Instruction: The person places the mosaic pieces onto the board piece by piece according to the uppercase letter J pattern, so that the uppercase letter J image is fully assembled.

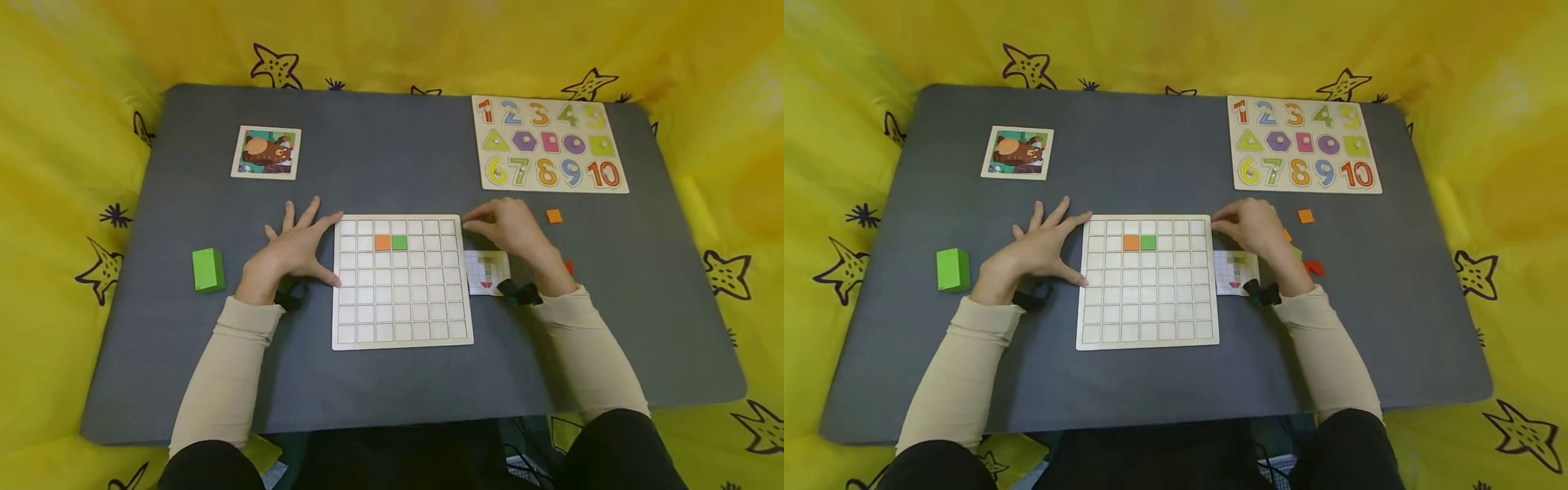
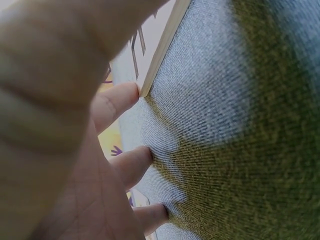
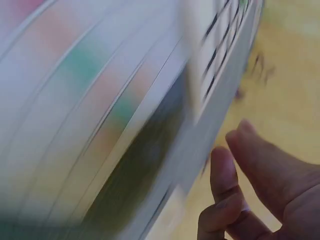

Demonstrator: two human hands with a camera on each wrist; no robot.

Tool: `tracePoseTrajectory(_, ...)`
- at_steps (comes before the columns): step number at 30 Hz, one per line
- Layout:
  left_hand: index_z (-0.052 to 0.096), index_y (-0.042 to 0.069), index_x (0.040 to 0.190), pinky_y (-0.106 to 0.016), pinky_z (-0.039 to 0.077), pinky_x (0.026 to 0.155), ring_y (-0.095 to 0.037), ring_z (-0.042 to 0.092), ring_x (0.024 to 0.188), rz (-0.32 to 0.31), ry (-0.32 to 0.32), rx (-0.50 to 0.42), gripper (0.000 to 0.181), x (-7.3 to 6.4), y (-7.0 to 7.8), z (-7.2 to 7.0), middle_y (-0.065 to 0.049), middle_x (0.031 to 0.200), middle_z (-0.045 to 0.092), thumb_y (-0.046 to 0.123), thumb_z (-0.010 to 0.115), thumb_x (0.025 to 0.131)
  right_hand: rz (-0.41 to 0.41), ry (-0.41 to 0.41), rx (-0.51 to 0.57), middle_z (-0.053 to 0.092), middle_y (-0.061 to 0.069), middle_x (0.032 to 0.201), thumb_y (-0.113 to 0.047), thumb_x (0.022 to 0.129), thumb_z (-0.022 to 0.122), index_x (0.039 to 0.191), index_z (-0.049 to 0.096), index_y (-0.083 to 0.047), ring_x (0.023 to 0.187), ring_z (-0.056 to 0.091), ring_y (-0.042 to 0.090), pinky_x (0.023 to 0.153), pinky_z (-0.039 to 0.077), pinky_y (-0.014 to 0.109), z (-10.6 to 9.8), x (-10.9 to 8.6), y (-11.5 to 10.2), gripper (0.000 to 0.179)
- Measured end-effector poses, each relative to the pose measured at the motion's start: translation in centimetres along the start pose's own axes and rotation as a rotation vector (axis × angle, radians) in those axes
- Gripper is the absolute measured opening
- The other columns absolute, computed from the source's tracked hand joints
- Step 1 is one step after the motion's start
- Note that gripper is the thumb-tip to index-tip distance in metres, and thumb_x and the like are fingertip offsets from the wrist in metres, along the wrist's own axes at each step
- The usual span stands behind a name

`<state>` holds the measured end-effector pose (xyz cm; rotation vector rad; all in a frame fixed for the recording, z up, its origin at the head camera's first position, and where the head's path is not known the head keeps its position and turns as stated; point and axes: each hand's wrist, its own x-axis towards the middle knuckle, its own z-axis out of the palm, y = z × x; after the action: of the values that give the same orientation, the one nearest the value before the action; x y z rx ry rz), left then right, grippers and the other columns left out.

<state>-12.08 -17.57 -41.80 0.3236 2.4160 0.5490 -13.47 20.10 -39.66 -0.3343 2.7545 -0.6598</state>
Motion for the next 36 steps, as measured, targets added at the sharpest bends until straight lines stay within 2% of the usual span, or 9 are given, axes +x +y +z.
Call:
tracePoseTrajectory(4,0.015,0.025,0.168,-0.092,-0.005,0.106,-0.059,-0.028,0.151,-0.008,0.007,0.009,0.127,-0.5,-0.3,-0.9,-0.018,0.174,-0.017,0.046,0.095,0.071,0.095,0.095,-0.071,0.077,0.023,0.113,-0.022,0.098,0.072,0.119,0.077,-0.003,0.101,0.069,0.044,0.083,0.051,0.050,-2.9,-1.4,4.0,0.029)
tracePoseTrajectory(8,0.014,0.024,0.168,-0.093,-0.004,0.105,-0.060,-0.027,0.151,-0.013,-0.004,0.020,0.127,-0.5,-0.7,-1.2,-0.020,0.174,-0.016,0.047,0.094,0.071,0.208,0.118,-0.138,0.073,0.026,0.120,-0.023,0.098,0.070,0.126,0.073,-0.003,0.114,0.059,0.055,0.098,0.039,0.067,-4.5,-2.2,8.0,0.034)
tracePoseTrajectory(12,0.015,0.024,0.168,-0.092,-0.004,0.106,-0.060,-0.027,0.151,-0.016,-0.015,0.019,0.127,-0.3,-0.9,-0.9,-0.020,0.174,-0.016,0.047,0.095,0.071,0.267,0.051,-0.168,0.071,0.026,0.124,-0.024,0.098,0.069,0.131,0.069,-0.004,0.119,0.054,0.058,0.100,0.032,0.072,-5.2,-2.4,10.6,0.039)
tracePoseTrajectory(17,0.016,0.026,0.168,-0.092,-0.006,0.107,-0.058,-0.027,0.152,-0.016,-0.021,0.015,0.128,-0.1,-0.7,-0.6,-0.018,0.174,-0.016,0.046,0.095,0.070,0.303,-0.059,-0.173,0.065,0.027,0.132,-0.032,0.100,0.068,0.137,0.066,-0.007,0.123,0.050,0.061,0.101,0.032,0.074,-5.4,-2.2,11.6,0.045)
tracePoseTrajectory(20,0.016,0.027,0.168,-0.091,-0.007,0.107,-0.057,-0.027,0.152,-0.012,-0.018,0.014,0.128,0.0,-0.5,-0.5,-0.017,0.175,-0.016,0.046,0.095,0.070,0.318,-0.055,-0.180,0.064,0.027,0.133,-0.033,0.098,0.070,0.134,0.068,-0.006,0.120,0.053,0.058,0.098,0.038,0.070,-5.5,-2.1,12.0,0.045)
tracePoseTrajectory(23,0.016,0.027,0.167,-0.091,-0.006,0.108,-0.057,-0.027,0.153,-0.012,-0.011,0.012,0.127,0.1,-0.4,-0.3,-0.016,0.175,-0.016,0.046,0.095,0.070,0.322,-0.003,-0.175,0.070,0.026,0.126,-0.030,0.093,0.076,0.122,0.074,-0.005,0.109,0.060,0.051,0.086,0.045,0.060,-5.7,-2.1,12.3,0.039)
tracePoseTrajectory(28,0.016,0.027,0.167,-0.091,-0.007,0.108,-0.057,-0.028,0.152,-0.019,-0.003,0.015,0.127,-0.2,-0.3,-0.3,-0.017,0.175,-0.016,0.045,0.095,0.070,0.290,0.080,-0.158,0.077,0.023,0.109,-0.029,0.090,0.081,0.104,0.078,-0.002,0.097,0.064,0.046,0.071,0.043,0.045,-5.6,-2.2,12.6,0.031)
tracePoseTrajectory(33,0.016,0.028,0.167,-0.090,-0.007,0.108,-0.057,-0.027,0.153,-0.014,0.000,0.009,0.127,-0.2,-0.1,-0.1,-0.016,0.175,-0.015,0.045,0.095,0.070,0.255,0.085,-0.126,0.076,0.023,0.112,-0.031,0.094,0.077,0.113,0.079,-0.004,0.102,0.064,0.046,0.073,0.041,0.038,-5.5,-2.7,12.8,0.033)
tracePoseTrajectory(36,0.016,0.028,0.167,-0.090,-0.007,0.108,-0.057,-0.027,0.153,-0.013,0.004,0.009,0.128,-0.1,-0.1,0.0,-0.016,0.175,-0.016,0.046,0.096,0.069,0.196,0.079,-0.106,0.074,0.025,0.115,-0.026,0.097,0.074,0.117,0.076,-0.001,0.104,0.064,0.046,0.073,0.040,0.032,-5.7,-2.9,12.2,0.032)
